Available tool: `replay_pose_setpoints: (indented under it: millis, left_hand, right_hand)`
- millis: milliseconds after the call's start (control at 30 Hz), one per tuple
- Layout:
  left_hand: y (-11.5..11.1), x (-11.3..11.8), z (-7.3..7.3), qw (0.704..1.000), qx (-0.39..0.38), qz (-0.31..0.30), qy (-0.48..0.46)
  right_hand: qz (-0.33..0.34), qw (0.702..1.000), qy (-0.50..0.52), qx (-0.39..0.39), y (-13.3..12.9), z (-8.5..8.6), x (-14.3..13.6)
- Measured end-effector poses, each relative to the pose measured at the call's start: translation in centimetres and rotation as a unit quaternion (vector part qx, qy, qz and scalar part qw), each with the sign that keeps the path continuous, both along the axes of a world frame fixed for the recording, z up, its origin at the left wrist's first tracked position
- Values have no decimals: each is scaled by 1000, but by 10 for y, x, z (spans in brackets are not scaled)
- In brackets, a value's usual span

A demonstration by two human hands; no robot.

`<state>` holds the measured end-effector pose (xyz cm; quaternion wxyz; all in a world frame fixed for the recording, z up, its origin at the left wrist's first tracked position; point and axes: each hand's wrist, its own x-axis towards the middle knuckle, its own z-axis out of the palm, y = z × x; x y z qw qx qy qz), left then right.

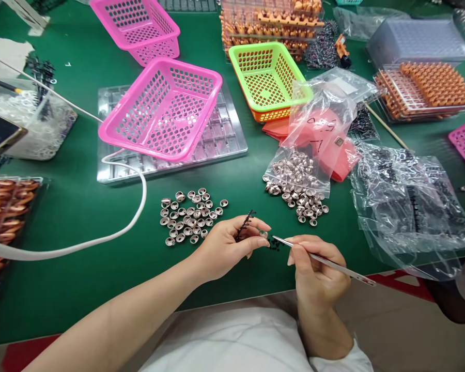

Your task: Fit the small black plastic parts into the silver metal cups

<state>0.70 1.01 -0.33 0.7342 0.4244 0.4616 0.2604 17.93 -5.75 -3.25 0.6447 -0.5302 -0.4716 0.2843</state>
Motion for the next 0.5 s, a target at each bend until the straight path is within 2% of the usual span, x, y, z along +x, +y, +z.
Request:
replay_pose_setpoints:
  millis: [167,500]
  left_hand:
    - [3,1,1,1000,-15,24,-7]
    - [2,-1,5,999,20,-4,49]
  right_hand:
    - [-1,1000,3,4,1,0,-1]
    - [0,1000,3,4,1,2,0]
